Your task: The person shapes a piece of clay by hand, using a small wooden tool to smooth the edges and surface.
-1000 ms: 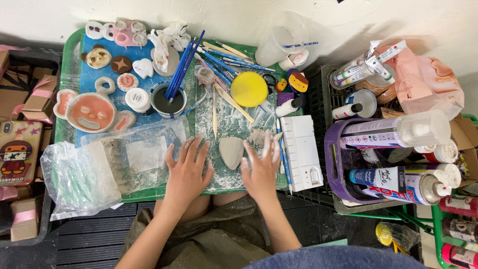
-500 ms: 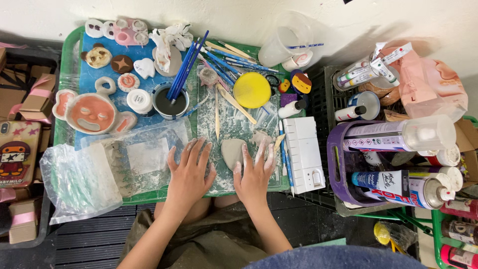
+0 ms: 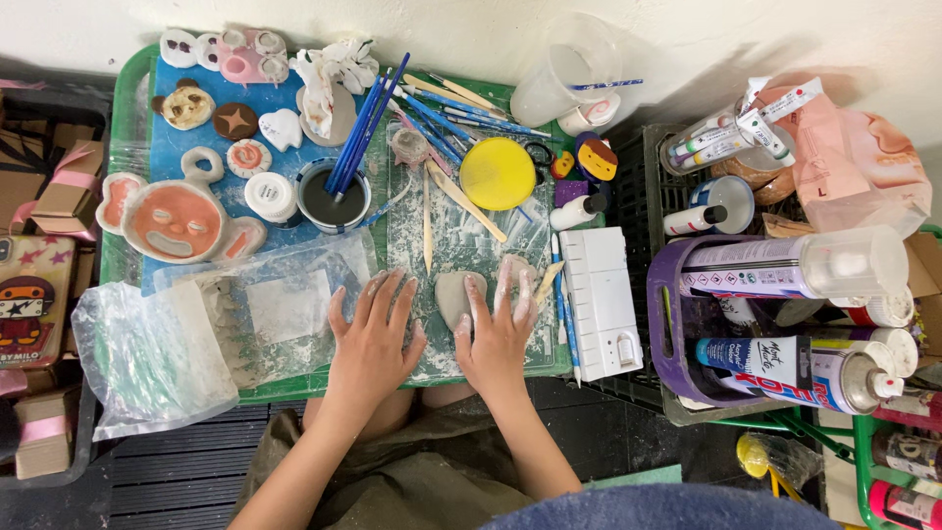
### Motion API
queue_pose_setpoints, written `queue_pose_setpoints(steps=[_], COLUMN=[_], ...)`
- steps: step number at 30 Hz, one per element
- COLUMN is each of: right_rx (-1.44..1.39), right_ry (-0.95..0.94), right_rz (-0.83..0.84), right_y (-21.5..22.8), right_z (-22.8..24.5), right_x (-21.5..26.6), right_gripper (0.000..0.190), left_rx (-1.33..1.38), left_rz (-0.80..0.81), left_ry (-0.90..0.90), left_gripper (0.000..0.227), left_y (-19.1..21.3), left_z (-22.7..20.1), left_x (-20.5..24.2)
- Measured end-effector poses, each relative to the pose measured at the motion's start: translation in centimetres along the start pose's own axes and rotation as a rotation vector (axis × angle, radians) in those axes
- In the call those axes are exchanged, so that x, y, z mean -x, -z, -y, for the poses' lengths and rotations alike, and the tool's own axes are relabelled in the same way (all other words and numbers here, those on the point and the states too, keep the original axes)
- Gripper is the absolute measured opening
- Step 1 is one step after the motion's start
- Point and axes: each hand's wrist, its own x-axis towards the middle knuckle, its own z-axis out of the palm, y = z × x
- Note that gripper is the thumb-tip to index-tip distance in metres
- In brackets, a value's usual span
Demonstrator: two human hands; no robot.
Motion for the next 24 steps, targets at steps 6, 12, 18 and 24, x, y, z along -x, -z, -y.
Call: queue_pose_setpoints(steps=[6, 12, 18, 24], right_rx=[-0.056, -0.094, -0.181, -0.249], right_ry=[0.051, 0.112, 0.123, 0.036], right_rz=[0.004, 0.037, 0.028, -0.244], right_y=[0.1, 0.4, 0.5, -1.1], right_z=[0.4, 0.3, -0.1, -1.4], right_x=[-0.6, -0.8, -0.4, 0.7], right_gripper=[0.056, 0.052, 0.045, 0.030], left_rx=[0.002, -0.008, 0.003, -0.004], left_rz=[0.001, 0.009, 0.009, 0.008], left_ry=[0.002, 0.003, 0.000, 0.012], left_gripper=[0.054, 0.053, 0.054, 0.054], left_y=[-0.1, -0.2, -0.1, 0.0], left_z=[0.1, 0.1, 0.1, 0.0], left_x=[0.0, 0.0, 0.0, -0.1])
